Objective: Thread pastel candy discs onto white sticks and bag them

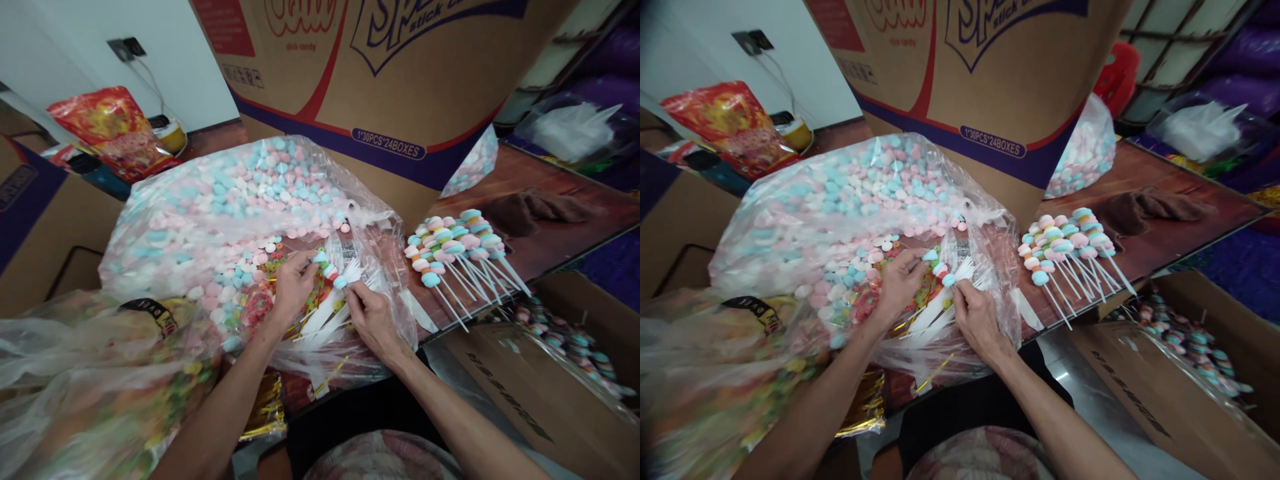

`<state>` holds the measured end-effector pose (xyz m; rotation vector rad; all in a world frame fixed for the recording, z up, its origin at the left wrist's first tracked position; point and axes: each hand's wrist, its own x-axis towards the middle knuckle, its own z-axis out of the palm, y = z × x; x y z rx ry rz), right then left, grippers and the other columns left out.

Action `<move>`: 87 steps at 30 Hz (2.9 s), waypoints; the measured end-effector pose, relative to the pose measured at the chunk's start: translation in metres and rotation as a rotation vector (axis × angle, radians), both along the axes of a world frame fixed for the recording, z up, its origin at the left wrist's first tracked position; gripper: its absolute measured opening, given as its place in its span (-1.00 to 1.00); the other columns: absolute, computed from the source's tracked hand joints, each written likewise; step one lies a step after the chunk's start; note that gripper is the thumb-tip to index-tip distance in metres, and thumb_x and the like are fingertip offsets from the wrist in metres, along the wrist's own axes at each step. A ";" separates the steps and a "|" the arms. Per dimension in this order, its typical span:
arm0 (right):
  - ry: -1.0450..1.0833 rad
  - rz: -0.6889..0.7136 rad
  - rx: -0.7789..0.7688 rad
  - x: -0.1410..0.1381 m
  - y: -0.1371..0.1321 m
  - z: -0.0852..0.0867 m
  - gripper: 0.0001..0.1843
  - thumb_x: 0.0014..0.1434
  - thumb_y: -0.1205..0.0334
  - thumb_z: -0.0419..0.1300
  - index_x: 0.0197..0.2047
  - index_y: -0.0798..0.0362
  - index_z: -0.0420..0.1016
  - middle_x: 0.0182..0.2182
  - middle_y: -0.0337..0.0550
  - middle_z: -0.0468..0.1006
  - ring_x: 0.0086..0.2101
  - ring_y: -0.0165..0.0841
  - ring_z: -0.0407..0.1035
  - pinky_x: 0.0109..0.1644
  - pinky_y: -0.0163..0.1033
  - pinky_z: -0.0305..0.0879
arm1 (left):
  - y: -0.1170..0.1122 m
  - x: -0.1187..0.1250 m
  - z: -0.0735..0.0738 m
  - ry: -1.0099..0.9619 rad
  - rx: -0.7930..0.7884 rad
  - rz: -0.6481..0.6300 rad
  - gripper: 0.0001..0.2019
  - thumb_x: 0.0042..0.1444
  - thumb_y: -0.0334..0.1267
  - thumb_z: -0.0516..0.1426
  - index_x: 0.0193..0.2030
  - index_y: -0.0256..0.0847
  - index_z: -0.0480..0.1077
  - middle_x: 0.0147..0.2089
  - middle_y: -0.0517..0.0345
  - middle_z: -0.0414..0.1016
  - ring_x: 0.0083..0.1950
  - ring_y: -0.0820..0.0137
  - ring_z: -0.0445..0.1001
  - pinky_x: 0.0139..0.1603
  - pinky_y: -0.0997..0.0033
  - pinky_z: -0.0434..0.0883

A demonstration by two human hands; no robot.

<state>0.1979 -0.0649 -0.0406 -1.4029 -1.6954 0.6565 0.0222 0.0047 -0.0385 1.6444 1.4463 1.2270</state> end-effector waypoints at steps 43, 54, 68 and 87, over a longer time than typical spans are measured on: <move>-0.065 -0.034 -0.031 -0.005 0.008 0.006 -0.74 0.35 0.27 -0.07 -0.37 0.00 0.30 -0.58 -0.37 0.25 -0.56 -0.48 0.11 -0.43 -0.35 0.00 | -0.004 0.015 -0.002 0.002 -0.081 0.011 -0.62 0.14 0.05 0.16 -0.06 -0.14 0.57 -0.01 0.07 0.59 0.02 0.20 0.52 0.21 0.14 0.38; -0.126 -0.137 0.201 0.055 -0.011 0.047 -0.76 0.34 0.30 0.00 -0.35 0.05 0.42 -0.51 -0.27 0.43 -0.49 -0.45 0.28 -0.34 -0.36 0.15 | -0.010 0.003 0.034 -0.126 -0.136 0.073 -0.57 0.05 0.11 0.23 -0.10 -0.17 0.58 -0.14 0.10 0.65 -0.13 0.23 0.58 -0.04 0.24 0.53; -0.611 -0.594 0.353 0.130 0.020 0.041 -0.74 0.30 0.20 0.09 -0.13 0.11 0.58 -0.15 0.10 0.52 -0.18 -0.13 0.35 -0.11 -0.08 0.23 | -0.026 -0.050 0.019 0.377 -0.047 0.060 -0.71 0.16 -0.13 0.08 -0.15 -0.15 0.58 -0.13 0.12 0.66 -0.11 0.27 0.57 -0.07 0.35 0.43; -0.684 0.452 0.302 0.041 0.009 0.005 -0.81 0.34 0.45 0.12 -0.26 0.02 0.48 -0.25 -0.21 0.59 -0.30 -0.38 0.39 -0.15 -0.23 0.13 | 0.076 -0.036 0.019 0.940 -0.078 0.068 -0.64 0.21 -0.32 0.05 0.09 -0.16 0.52 -0.01 -0.09 0.60 0.06 0.10 0.51 0.05 0.23 0.36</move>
